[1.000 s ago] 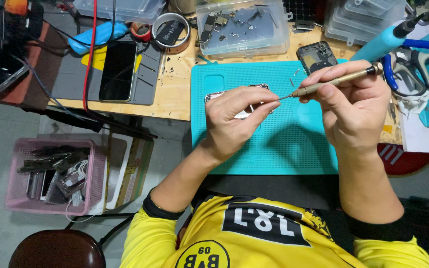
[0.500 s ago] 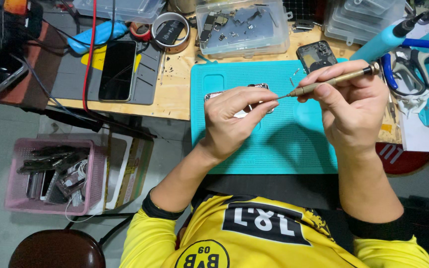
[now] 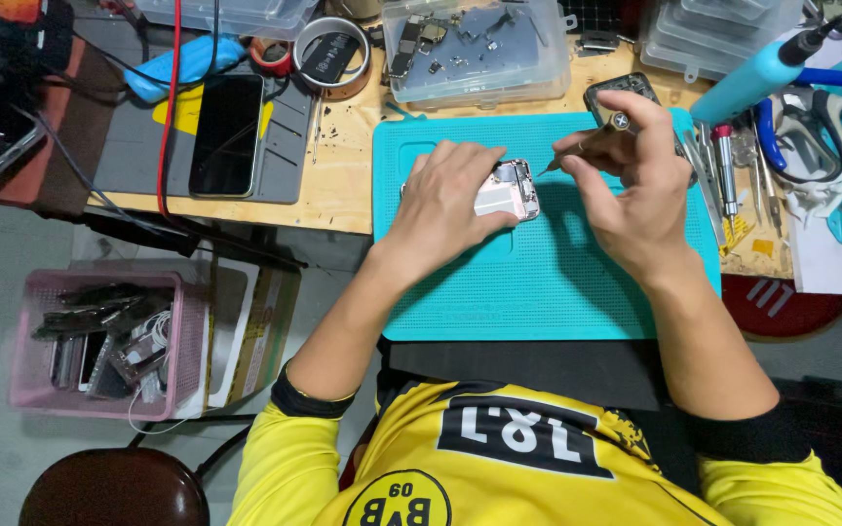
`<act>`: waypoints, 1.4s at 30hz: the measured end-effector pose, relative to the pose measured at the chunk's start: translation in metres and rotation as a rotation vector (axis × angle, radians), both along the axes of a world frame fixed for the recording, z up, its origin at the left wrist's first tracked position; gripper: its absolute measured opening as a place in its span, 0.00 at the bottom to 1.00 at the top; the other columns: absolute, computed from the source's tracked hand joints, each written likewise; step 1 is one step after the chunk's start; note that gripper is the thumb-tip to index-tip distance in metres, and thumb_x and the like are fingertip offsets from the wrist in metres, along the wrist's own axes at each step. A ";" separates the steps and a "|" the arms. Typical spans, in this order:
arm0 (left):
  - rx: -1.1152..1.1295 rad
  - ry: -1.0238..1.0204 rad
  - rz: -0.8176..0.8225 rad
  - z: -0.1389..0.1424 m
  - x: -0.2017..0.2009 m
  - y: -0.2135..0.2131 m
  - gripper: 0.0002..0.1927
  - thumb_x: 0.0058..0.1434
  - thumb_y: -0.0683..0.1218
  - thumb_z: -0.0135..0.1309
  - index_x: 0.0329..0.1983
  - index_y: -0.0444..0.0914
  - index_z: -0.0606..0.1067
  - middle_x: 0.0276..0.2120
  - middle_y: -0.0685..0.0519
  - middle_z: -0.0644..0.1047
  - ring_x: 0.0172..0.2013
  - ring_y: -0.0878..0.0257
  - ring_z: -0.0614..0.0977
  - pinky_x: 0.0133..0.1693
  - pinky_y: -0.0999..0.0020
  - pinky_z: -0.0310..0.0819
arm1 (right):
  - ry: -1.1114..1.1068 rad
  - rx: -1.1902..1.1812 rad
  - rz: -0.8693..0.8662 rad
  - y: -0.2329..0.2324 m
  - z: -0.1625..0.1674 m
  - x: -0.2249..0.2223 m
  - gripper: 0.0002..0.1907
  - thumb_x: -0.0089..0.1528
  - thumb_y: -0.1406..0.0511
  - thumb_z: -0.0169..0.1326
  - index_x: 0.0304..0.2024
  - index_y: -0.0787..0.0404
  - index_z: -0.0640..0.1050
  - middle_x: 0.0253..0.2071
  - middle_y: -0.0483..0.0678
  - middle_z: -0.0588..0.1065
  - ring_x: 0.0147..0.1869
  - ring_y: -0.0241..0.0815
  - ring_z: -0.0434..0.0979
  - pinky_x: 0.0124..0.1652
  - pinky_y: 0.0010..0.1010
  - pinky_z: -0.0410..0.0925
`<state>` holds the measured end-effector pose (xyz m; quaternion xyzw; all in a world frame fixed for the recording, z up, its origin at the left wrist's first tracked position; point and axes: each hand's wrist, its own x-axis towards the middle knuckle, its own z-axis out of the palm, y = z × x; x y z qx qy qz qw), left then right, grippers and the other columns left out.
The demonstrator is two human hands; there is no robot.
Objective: The person disassembles a smartphone at a repair bench, using a precision screwdriver to remove screws from the phone's frame and back cover. They set the cover aside, work on the exposed internals, and pick small screws and components from the mat and parts tray.
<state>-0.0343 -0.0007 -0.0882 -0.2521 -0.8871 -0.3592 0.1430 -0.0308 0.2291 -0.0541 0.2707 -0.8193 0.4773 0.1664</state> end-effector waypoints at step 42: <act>0.028 0.055 -0.030 -0.010 -0.010 0.005 0.35 0.43 0.45 0.73 0.54 0.34 0.71 0.47 0.46 0.70 0.51 0.47 0.74 0.51 0.53 0.68 | 0.280 0.083 0.019 -0.015 -0.026 -0.024 0.30 0.71 0.84 0.55 0.70 0.65 0.61 0.49 0.58 0.79 0.52 0.46 0.84 0.52 0.31 0.80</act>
